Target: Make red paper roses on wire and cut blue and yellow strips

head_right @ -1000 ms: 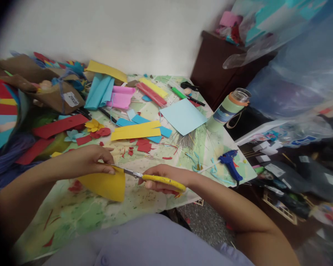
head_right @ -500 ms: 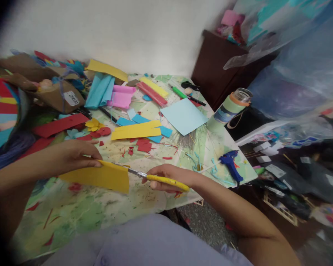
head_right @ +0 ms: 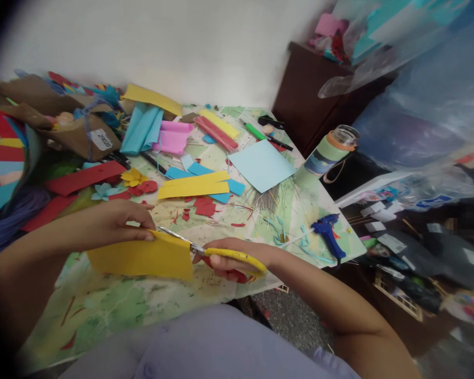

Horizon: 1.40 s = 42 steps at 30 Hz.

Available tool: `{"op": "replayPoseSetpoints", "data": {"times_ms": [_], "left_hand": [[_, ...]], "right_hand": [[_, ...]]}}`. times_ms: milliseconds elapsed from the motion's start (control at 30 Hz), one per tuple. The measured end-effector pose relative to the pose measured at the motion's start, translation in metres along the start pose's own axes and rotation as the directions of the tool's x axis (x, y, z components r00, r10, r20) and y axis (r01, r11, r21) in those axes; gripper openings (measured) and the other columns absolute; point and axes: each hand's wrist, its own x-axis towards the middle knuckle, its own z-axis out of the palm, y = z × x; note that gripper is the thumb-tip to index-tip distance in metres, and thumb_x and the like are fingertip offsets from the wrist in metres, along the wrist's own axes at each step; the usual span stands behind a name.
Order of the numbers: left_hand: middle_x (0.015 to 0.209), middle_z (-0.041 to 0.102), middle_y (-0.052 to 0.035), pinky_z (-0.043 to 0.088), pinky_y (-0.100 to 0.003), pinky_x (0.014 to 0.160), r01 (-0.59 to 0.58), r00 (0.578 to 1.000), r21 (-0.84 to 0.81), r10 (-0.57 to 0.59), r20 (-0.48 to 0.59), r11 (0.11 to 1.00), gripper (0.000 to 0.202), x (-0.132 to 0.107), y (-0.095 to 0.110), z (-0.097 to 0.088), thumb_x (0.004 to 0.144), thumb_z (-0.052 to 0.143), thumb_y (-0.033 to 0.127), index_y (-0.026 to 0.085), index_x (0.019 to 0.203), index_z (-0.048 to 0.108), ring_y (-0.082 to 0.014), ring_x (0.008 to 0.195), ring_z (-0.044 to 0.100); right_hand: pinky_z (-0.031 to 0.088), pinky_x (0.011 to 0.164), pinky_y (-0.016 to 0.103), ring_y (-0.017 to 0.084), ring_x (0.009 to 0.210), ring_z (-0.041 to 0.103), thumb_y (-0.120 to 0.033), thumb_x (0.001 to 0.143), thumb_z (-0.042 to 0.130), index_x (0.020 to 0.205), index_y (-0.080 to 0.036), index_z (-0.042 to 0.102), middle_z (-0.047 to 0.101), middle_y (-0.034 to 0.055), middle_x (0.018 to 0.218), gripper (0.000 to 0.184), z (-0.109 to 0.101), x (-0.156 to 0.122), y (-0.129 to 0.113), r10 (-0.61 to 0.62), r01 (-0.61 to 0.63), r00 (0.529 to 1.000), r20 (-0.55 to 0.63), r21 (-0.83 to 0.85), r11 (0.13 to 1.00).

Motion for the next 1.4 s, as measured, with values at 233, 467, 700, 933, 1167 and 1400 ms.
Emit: {"op": "replayPoseSetpoints", "data": {"times_ms": [233,467,700,933,1167,1400], "left_hand": [[0.083,0.073,-0.0027,0.045,-0.027,0.068,0.012,0.999,0.009,-0.012,0.036,1.0,0.037,0.0,-0.005,-0.001,0.084,0.056,0.055,0.024,0.083,0.075,-0.0185,0.077,0.065],[0.087,0.074,-0.0024,0.046,-0.026,0.072,0.011,1.0,0.004,-0.011,0.003,1.0,0.038,-0.003,-0.012,-0.002,0.083,0.056,0.057,0.025,0.087,0.076,-0.0188,0.081,0.066],[0.083,0.072,-0.0026,0.046,-0.025,0.07,0.002,0.999,0.06,0.0,-0.042,0.998,0.04,-0.008,-0.018,-0.013,0.084,0.053,0.057,0.024,0.084,0.076,-0.0178,0.077,0.065],[0.086,0.074,-0.0021,0.047,-0.026,0.076,-0.061,0.998,0.004,0.061,-0.001,0.998,0.034,-0.002,-0.017,-0.004,0.086,0.057,0.053,0.024,0.085,0.075,-0.0178,0.082,0.065],[0.083,0.072,-0.0014,0.047,-0.026,0.075,-0.099,0.995,-0.02,0.098,-0.033,0.995,0.028,0.004,-0.006,-0.001,0.086,0.059,0.048,0.025,0.083,0.076,-0.0171,0.08,0.065],[0.083,0.073,-0.0017,0.045,-0.025,0.072,-0.042,0.999,-0.026,0.042,-0.01,0.999,0.031,0.006,-0.003,-0.003,0.084,0.059,0.051,0.024,0.08,0.075,-0.0169,0.079,0.065]], "right_hand": [[0.032,0.033,0.013,0.002,0.038,0.037,-0.061,0.088,0.059,0.124,-0.015,0.056,0.042,-0.0097,0.063,0.059,0.001,-0.001,0.003,0.054,-0.049,0.997,-0.064,0.076,0.996],[0.028,0.032,0.012,0.0,0.037,0.034,-0.062,0.074,0.073,0.12,-0.012,0.06,0.04,-0.0114,0.062,0.069,0.001,0.001,0.0,0.149,-0.13,0.974,-0.171,0.118,0.984],[0.029,0.033,0.013,0.0,0.037,0.036,-0.06,0.08,0.069,0.122,-0.011,0.059,0.043,-0.0109,0.061,0.065,0.0,-0.001,-0.003,0.09,-0.08,0.984,-0.152,0.073,0.994],[0.033,0.033,0.014,0.002,0.041,0.038,-0.061,0.086,0.062,0.084,-0.018,0.048,0.041,-0.0089,0.064,0.046,-0.003,0.005,0.001,0.007,-0.006,1.0,-0.018,0.096,0.995],[0.034,0.038,0.016,0.003,0.044,0.04,-0.066,0.09,0.05,0.077,-0.019,0.042,0.046,-0.0063,0.062,0.05,0.003,0.01,-0.003,-0.045,0.045,0.999,-0.004,0.015,0.999],[0.031,0.031,0.014,0.002,0.036,0.035,-0.065,0.086,0.059,0.081,-0.019,0.044,0.042,-0.0111,0.054,0.048,0.004,0.006,0.005,0.039,-0.031,0.996,-0.076,0.096,0.995]]}}
